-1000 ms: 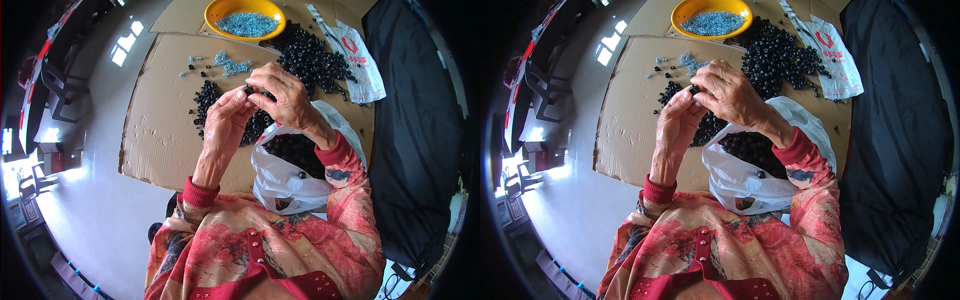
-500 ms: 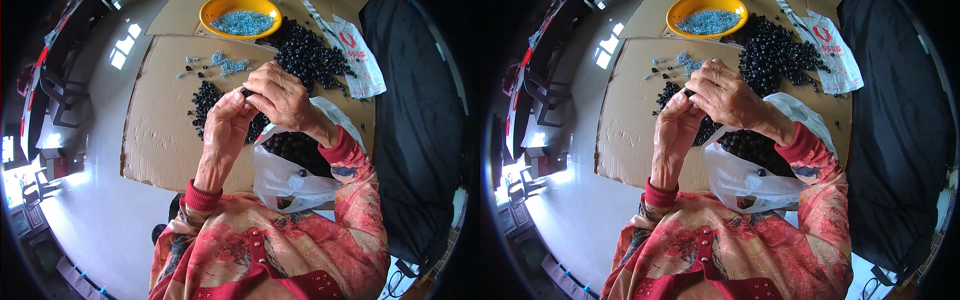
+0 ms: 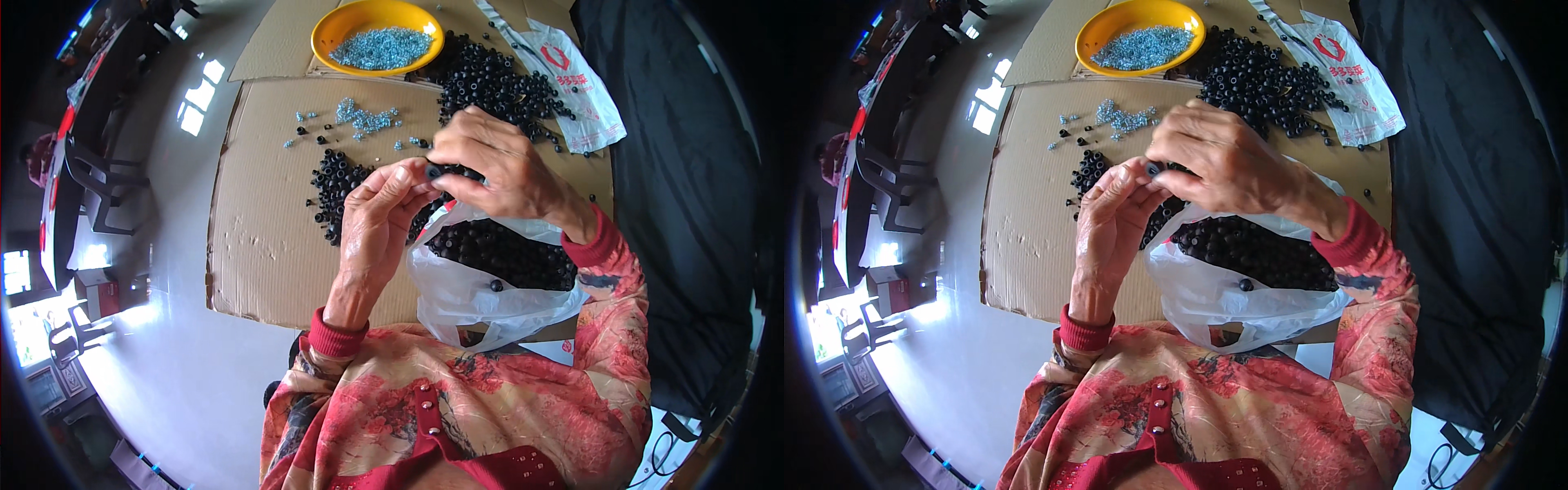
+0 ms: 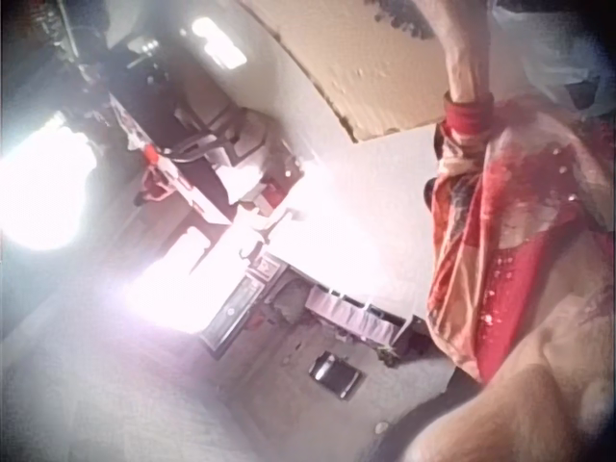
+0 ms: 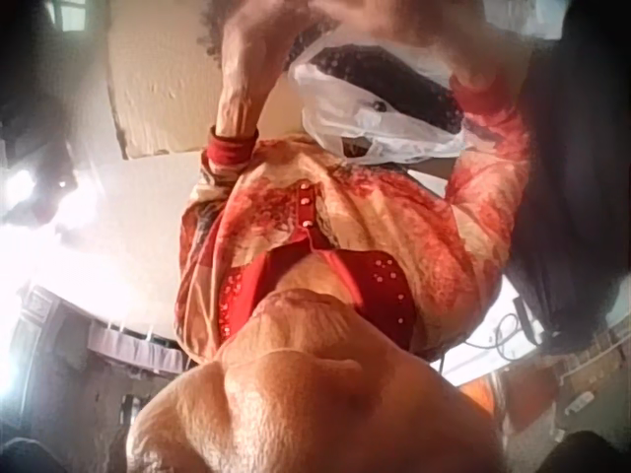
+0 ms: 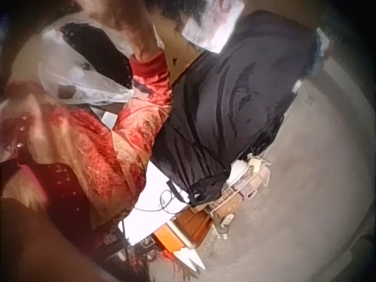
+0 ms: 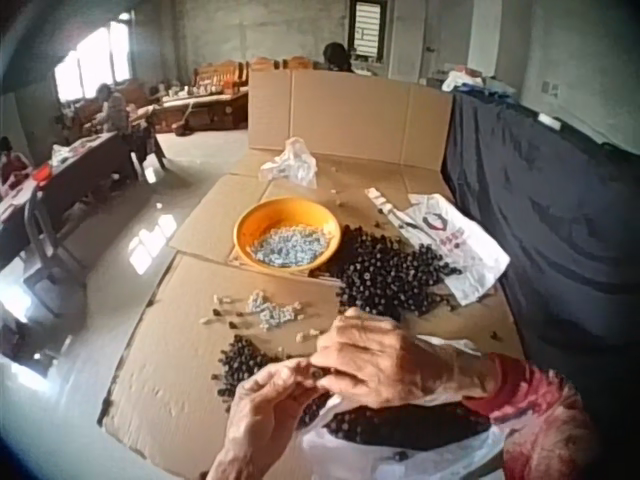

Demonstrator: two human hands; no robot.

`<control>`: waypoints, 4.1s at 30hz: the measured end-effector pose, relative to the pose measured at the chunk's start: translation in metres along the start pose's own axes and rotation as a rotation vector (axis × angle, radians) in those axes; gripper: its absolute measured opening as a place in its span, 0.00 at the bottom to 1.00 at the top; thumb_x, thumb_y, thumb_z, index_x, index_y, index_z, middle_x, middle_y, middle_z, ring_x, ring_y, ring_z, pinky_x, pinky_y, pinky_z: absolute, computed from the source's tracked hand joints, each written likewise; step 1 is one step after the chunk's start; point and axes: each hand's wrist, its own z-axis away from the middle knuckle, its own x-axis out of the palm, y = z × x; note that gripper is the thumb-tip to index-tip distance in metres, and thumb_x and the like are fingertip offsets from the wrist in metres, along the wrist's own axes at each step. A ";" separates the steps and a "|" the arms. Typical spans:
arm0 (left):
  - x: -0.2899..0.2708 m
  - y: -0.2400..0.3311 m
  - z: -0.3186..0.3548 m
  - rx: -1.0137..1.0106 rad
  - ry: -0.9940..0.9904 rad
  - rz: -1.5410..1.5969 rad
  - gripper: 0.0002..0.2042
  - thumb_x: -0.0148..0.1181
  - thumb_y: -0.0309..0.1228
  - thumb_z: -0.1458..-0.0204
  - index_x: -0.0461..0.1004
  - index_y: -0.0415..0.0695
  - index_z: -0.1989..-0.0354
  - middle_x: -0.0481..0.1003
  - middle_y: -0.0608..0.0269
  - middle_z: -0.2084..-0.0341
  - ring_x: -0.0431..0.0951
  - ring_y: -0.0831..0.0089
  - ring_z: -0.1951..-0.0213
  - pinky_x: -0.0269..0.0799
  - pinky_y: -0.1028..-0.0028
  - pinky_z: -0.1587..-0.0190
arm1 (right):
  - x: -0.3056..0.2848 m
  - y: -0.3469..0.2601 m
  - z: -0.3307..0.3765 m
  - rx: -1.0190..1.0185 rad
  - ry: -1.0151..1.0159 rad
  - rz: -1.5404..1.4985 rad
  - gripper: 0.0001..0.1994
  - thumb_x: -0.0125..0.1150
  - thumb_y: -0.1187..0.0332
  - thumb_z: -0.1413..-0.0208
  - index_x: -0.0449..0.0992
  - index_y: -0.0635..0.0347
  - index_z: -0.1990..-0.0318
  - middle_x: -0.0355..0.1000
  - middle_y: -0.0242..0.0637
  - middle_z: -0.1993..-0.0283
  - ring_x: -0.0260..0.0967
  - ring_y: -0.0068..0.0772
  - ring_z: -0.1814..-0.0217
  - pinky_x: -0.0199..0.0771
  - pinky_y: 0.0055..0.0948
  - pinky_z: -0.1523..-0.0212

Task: The person is manually assembling small plastic bead-like components by inserting a smaller translucent part into a larger black hollow bead.

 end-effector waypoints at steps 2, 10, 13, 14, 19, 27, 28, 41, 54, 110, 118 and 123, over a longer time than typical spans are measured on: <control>-0.007 0.001 -0.001 0.003 0.043 -0.050 0.10 0.53 0.29 0.46 0.73 0.35 0.62 0.75 0.57 0.67 0.75 0.72 0.64 0.71 0.71 0.56 | -0.016 -0.008 0.010 0.061 -0.192 -0.045 0.13 0.65 0.77 0.67 0.70 0.63 0.69 0.68 0.39 0.68 0.68 0.39 0.64 0.69 0.38 0.58; -0.045 0.008 -0.005 0.048 0.135 -0.079 0.09 0.52 0.30 0.45 0.72 0.36 0.62 0.74 0.58 0.68 0.74 0.74 0.67 0.72 0.73 0.59 | -0.042 -0.026 0.049 0.229 -0.464 -0.128 0.12 0.66 0.76 0.69 0.71 0.62 0.73 0.67 0.34 0.72 0.65 0.35 0.68 0.63 0.34 0.63; -0.048 0.007 -0.008 0.038 0.163 -0.109 0.08 0.50 0.28 0.45 0.71 0.37 0.61 0.73 0.60 0.67 0.73 0.72 0.65 0.71 0.70 0.57 | -0.045 -0.013 0.046 0.232 -0.425 -0.128 0.08 0.66 0.74 0.65 0.72 0.61 0.75 0.67 0.34 0.75 0.65 0.34 0.69 0.63 0.34 0.65; -0.048 0.006 -0.008 0.034 0.155 -0.110 0.08 0.50 0.29 0.45 0.71 0.38 0.61 0.73 0.59 0.67 0.73 0.72 0.65 0.71 0.71 0.58 | -0.045 -0.008 0.042 0.232 -0.424 -0.128 0.08 0.66 0.74 0.65 0.72 0.61 0.75 0.67 0.34 0.75 0.65 0.34 0.69 0.63 0.34 0.65; -0.055 -0.001 -0.010 0.022 0.178 -0.142 0.08 0.51 0.29 0.45 0.71 0.38 0.61 0.73 0.59 0.67 0.73 0.73 0.65 0.71 0.71 0.57 | -0.005 0.047 0.027 0.289 -0.377 0.011 0.05 0.52 0.73 0.55 0.71 0.62 0.78 0.70 0.39 0.76 0.67 0.37 0.71 0.65 0.34 0.65; -0.063 -0.007 -0.036 0.119 0.264 -0.627 0.11 0.59 0.32 0.50 0.75 0.38 0.62 0.76 0.62 0.70 0.74 0.79 0.69 0.71 0.79 0.64 | 0.101 0.116 0.042 0.302 -0.479 0.216 0.02 0.53 0.74 0.58 0.70 0.62 0.77 0.69 0.39 0.76 0.67 0.40 0.67 0.65 0.37 0.59; -0.063 -0.005 -0.039 0.154 0.250 -0.707 0.11 0.59 0.32 0.50 0.75 0.38 0.63 0.76 0.63 0.71 0.74 0.79 0.69 0.70 0.80 0.64 | 0.106 0.117 0.042 0.296 -0.482 0.213 0.02 0.53 0.74 0.58 0.70 0.62 0.77 0.69 0.39 0.76 0.67 0.40 0.67 0.65 0.37 0.59; -0.070 -0.008 -0.038 0.230 0.246 -0.840 0.11 0.58 0.32 0.50 0.75 0.36 0.62 0.76 0.63 0.71 0.72 0.80 0.68 0.67 0.80 0.62 | 0.127 0.105 0.030 0.210 -0.561 0.106 0.04 0.52 0.77 0.58 0.69 0.66 0.72 0.69 0.43 0.71 0.68 0.42 0.64 0.68 0.37 0.59; -0.078 -0.007 -0.059 -0.084 0.181 0.277 0.14 0.44 0.37 0.41 0.66 0.36 0.61 0.70 0.56 0.67 0.71 0.71 0.67 0.72 0.73 0.63 | 0.081 0.085 -0.016 0.429 -0.235 -0.274 0.10 0.60 0.68 0.55 0.75 0.64 0.65 0.69 0.36 0.79 0.68 0.23 0.76 0.68 0.24 0.74; -0.069 -0.035 -0.048 0.697 -0.079 -1.839 0.11 0.62 0.29 0.58 0.74 0.41 0.65 0.72 0.54 0.60 0.66 0.54 0.50 0.61 0.59 0.48 | 0.115 0.135 0.032 0.368 -0.242 0.035 0.04 0.56 0.72 0.58 0.70 0.64 0.76 0.69 0.40 0.75 0.68 0.43 0.68 0.67 0.36 0.63; -0.091 -0.017 -0.078 0.732 0.086 -1.883 0.14 0.60 0.29 0.57 0.72 0.43 0.60 0.68 0.49 0.54 0.64 0.52 0.48 0.60 0.58 0.47 | 0.121 0.139 0.018 0.285 -0.378 0.074 0.03 0.54 0.75 0.59 0.68 0.65 0.75 0.68 0.41 0.73 0.66 0.44 0.68 0.67 0.37 0.63; -0.106 -0.009 -0.109 0.651 0.198 -2.077 0.18 0.60 0.35 0.57 0.69 0.47 0.55 0.64 0.52 0.49 0.60 0.50 0.45 0.56 0.55 0.46 | 0.124 0.140 0.009 0.307 -0.279 -0.035 0.03 0.50 0.75 0.59 0.68 0.65 0.75 0.69 0.45 0.73 0.68 0.46 0.67 0.68 0.39 0.64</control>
